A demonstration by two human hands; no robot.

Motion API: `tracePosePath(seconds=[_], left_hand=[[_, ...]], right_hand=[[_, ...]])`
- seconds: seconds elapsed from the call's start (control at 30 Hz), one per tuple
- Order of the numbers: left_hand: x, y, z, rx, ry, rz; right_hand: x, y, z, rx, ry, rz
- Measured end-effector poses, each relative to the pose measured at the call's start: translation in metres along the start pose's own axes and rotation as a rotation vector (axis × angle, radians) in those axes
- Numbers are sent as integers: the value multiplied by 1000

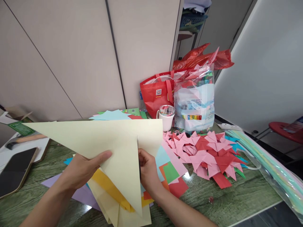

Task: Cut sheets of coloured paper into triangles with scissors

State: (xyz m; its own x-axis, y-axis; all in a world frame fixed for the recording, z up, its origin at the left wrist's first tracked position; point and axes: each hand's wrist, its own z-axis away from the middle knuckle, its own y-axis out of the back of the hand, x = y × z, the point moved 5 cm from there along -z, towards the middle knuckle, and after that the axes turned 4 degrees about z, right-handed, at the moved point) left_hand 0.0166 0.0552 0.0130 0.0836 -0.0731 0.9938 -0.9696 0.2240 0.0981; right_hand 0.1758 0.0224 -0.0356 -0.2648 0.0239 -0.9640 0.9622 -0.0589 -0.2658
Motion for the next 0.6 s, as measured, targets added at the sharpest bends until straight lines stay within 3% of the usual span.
tracePosePath(seconds=[0.47, 0.6], left_hand=[[-1, -3, 1, -12, 7, -9], [-6, -2, 6, -10, 26, 39]], right_hand=[[-2, 1, 1, 27, 30, 52], [0, -1, -1, -23, 54, 64]])
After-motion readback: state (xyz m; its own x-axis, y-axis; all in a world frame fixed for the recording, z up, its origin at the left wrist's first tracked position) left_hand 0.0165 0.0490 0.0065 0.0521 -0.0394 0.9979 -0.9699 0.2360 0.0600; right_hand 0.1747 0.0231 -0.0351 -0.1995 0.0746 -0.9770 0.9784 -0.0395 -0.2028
